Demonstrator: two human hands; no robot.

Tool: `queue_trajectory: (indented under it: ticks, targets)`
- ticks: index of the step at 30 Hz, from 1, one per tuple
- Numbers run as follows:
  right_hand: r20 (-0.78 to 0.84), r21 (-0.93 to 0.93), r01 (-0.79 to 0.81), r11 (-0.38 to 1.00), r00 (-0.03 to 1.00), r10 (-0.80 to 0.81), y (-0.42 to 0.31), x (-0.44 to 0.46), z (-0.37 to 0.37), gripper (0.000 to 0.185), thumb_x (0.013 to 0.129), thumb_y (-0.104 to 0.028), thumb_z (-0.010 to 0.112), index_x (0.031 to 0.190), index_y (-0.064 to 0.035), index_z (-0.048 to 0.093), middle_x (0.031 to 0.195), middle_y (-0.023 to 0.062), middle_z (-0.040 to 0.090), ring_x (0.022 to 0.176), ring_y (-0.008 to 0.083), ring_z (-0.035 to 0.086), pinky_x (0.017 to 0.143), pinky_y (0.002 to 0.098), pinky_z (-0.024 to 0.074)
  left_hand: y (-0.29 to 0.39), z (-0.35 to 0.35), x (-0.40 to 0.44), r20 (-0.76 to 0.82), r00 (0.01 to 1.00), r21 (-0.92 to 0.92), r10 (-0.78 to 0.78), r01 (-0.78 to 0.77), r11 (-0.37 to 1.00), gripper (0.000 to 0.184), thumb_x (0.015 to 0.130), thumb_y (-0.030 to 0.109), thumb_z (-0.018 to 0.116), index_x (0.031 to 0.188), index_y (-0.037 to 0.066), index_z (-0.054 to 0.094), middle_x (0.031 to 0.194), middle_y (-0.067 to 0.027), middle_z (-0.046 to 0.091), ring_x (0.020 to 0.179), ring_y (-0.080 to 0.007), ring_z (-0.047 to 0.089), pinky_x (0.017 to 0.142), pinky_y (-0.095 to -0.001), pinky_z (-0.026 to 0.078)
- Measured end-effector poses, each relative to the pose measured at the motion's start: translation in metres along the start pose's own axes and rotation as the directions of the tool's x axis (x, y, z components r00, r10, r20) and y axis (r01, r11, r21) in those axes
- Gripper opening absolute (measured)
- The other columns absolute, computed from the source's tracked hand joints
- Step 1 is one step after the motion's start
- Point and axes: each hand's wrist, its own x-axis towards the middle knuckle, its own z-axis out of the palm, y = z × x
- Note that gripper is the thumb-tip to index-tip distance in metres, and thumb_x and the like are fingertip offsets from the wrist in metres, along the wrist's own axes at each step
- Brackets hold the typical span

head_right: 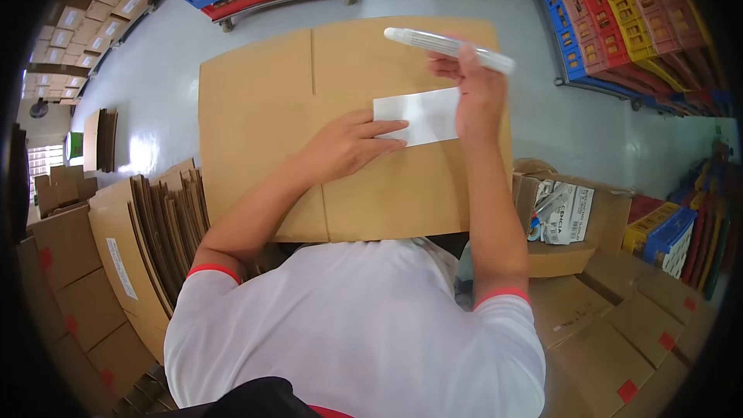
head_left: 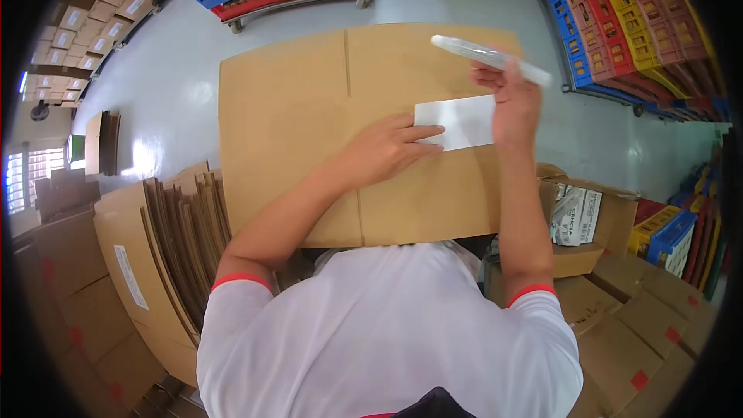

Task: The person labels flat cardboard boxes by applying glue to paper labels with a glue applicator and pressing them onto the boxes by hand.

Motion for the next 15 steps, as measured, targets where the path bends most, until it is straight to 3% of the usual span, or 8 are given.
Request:
queue_trajectory:
  ticks: [1,3,5,7,11,13,15]
  targets:
    - [0.004,0.004,0.002,1.000,1.000,-0.002,0.021,-0.005,-0.004,0.041,0.107,-0.031,0.060,0.123,0.0060,0.068,0.102,0.0160,0.075,0.085,0.0207,0.072,0.082,0.0341,0.0581,0.000,0.000,0.002,0.041,0.999,0.026,0.022,-0.024,0.999,0.031,0.086,0.007,0.071,0.115,0.013,0.078,0.137,-0.0046,0.069,0.114,-0.0301,0.065,0.097,-0.0395,0.053]
    - [-0.028,0.050,-0.177,0.983,0.984,0.179,0.042,-0.005,-0.006,0.044,0.110,-0.031,0.054,0.130,0.0066,0.063,0.110,0.0170,0.075,0.091,0.0212,0.071,0.086,0.0345,0.0574,-0.006,0.003,0.005,0.020,0.998,0.020,0.057,-0.057,0.998,0.034,0.086,0.008,0.072,0.120,0.013,0.076,0.142,-0.0073,0.065,0.119,-0.0319,0.063,0.100,-0.0416,0.051]
    - [-0.008,0.047,-0.171,0.984,0.985,0.172,0.043,-0.006,-0.009,0.044,0.111,-0.031,0.053,0.134,0.0053,0.062,0.112,0.0165,0.075,0.094,0.0197,0.071,0.086,0.0333,0.0571,-0.009,0.006,0.002,-0.001,0.997,0.014,0.082,-0.082,0.997,0.038,0.087,0.010,0.073,0.125,0.014,0.074,0.147,-0.0099,0.061,0.123,-0.0336,0.060,0.103,-0.0437,0.050]
    - [-0.047,0.049,-0.132,0.990,0.990,0.134,0.041,-0.010,-0.006,0.044,0.111,-0.032,0.053,0.134,0.0044,0.062,0.111,0.0157,0.075,0.093,0.0184,0.071,0.085,0.0324,0.0567,0.004,-0.002,0.002,-0.081,0.982,0.053,-0.173,0.177,0.983,0.054,0.085,0.020,0.078,0.138,0.016,0.066,0.158,-0.0181,0.047,0.137,-0.0373,0.051,0.112,-0.0508,0.041]
    - [-0.089,0.041,-0.080,0.996,0.993,0.084,0.043,-0.019,-0.004,0.042,0.108,-0.031,0.060,0.131,0.0041,0.064,0.109,0.0140,0.075,0.090,0.0181,0.070,0.083,0.0321,0.0569,0.031,-0.019,0.006,-0.050,0.981,0.211,-0.187,0.194,0.958,0.068,0.087,0.034,0.078,0.147,0.013,0.057,0.164,-0.0233,0.036,0.150,-0.0402,0.036,0.120,-0.0576,0.031]
    - [-0.059,0.060,-0.115,0.992,0.991,0.118,0.047,-0.018,-0.005,0.039,0.107,-0.030,0.062,0.128,0.0037,0.065,0.106,0.0116,0.074,0.090,0.0177,0.069,0.082,0.0309,0.0565,0.052,-0.008,0.013,0.216,0.976,0.232,-0.003,-0.048,0.972,0.072,0.093,0.048,0.070,0.150,0.007,0.053,0.163,-0.0235,0.038,0.154,-0.0405,0.031,0.123,-0.0617,0.026]
    - [-0.071,-0.010,-0.101,0.995,0.992,0.100,0.045,-0.015,0.001,0.038,0.107,-0.030,0.062,0.126,0.0033,0.065,0.105,0.0112,0.074,0.089,0.0176,0.068,0.082,0.0312,0.0566,0.067,0.013,0.023,0.231,0.973,0.275,-0.028,-0.038,0.961,0.075,0.095,0.053,0.065,0.151,0.004,0.052,0.163,-0.0232,0.038,0.155,-0.0404,0.029,0.123,-0.0622,0.024]
